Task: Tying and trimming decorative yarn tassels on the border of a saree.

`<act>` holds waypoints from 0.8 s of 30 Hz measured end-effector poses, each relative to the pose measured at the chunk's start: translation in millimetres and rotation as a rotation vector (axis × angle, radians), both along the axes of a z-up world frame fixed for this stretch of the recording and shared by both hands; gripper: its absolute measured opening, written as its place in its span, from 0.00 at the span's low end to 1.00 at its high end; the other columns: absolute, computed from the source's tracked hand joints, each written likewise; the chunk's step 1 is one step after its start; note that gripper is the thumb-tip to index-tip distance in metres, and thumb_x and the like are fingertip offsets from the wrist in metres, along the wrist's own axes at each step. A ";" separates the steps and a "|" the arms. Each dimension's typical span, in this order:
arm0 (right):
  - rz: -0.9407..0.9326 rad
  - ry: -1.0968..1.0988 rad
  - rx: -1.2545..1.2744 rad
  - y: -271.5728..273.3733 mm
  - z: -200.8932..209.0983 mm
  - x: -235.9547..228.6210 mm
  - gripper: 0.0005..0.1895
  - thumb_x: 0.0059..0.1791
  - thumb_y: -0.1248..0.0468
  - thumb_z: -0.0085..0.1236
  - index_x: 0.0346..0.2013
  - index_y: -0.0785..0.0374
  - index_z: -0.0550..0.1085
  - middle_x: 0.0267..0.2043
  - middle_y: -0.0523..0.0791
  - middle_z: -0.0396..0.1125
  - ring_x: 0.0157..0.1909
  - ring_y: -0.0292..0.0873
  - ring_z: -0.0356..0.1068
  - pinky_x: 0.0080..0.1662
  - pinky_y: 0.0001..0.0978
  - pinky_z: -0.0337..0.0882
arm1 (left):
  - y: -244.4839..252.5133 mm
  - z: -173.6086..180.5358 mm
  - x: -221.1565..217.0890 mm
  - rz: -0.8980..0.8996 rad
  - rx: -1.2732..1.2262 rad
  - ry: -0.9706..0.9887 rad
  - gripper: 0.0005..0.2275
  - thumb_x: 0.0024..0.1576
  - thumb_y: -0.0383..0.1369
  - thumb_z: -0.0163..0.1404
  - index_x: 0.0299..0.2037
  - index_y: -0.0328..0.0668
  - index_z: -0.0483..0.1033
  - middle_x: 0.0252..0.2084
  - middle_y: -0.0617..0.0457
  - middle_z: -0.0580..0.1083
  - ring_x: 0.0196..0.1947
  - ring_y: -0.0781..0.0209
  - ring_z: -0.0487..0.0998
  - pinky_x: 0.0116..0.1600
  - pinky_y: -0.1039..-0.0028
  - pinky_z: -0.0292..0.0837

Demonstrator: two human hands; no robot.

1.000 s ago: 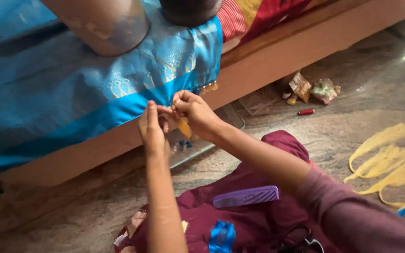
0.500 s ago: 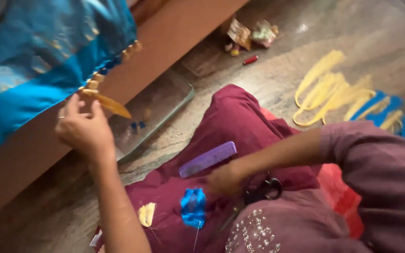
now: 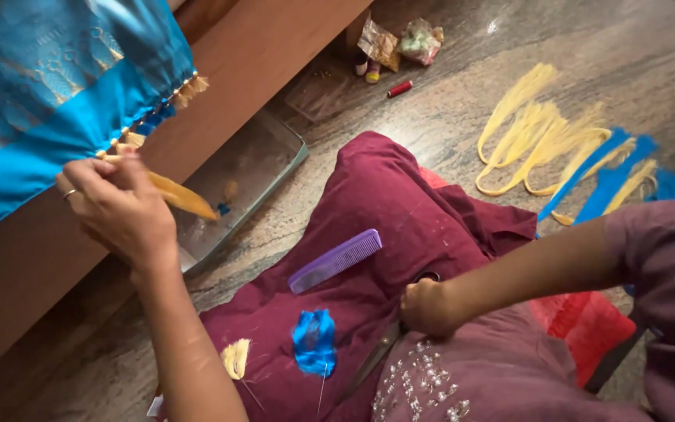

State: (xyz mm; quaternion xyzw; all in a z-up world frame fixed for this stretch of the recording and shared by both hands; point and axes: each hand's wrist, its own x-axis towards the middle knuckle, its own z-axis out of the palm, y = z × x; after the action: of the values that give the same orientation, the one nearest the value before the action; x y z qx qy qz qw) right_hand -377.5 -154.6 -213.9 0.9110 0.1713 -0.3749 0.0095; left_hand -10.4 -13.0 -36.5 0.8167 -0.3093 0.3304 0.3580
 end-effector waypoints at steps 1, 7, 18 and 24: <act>0.049 0.067 0.066 -5.6 11.7 7.5 0.21 0.46 0.56 0.64 0.43 0.71 0.79 0.47 0.55 0.72 0.47 0.55 0.74 0.40 0.47 0.77 | -2.6 8.7 -6.4 0.010 0.044 -0.018 0.13 0.65 0.34 0.54 0.37 0.36 0.63 0.42 0.44 0.69 0.40 0.49 0.76 0.44 0.58 0.72; 0.201 0.185 0.126 -14.1 25.2 29.5 0.11 0.39 0.63 0.65 0.31 0.68 0.82 0.35 0.54 0.76 0.41 0.56 0.77 0.41 0.47 0.78 | -2.3 20.7 -13.0 0.051 0.155 -0.012 0.18 0.62 0.38 0.60 0.39 0.37 0.62 0.44 0.44 0.67 0.40 0.50 0.76 0.41 0.59 0.74; 0.247 0.059 0.198 -33.9 69.3 35.4 0.17 0.35 0.58 0.71 0.32 0.65 0.81 0.35 0.53 0.75 0.41 0.56 0.76 0.42 0.48 0.76 | 5.9 7.0 -3.5 0.010 0.112 -0.065 0.08 0.71 0.27 0.41 0.40 0.30 0.64 0.46 0.38 0.70 0.46 0.38 0.76 0.47 0.51 0.69; 0.160 -0.118 0.431 -70.2 56.6 47.4 0.21 0.47 0.51 0.65 0.39 0.65 0.73 0.32 0.54 0.74 0.39 0.60 0.75 0.41 0.53 0.74 | 11.0 7.1 -3.6 -0.087 -0.106 0.094 0.07 0.72 0.27 0.43 0.42 0.30 0.69 0.44 0.44 0.74 0.36 0.50 0.80 0.38 0.61 0.74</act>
State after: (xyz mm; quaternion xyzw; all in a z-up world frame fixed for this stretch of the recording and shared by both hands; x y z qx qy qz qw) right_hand -330.1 -224.8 -157.3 0.8959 0.3180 -0.2739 -0.1456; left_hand -14.0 -2.0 -29.4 0.7970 -0.3097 0.2918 0.4287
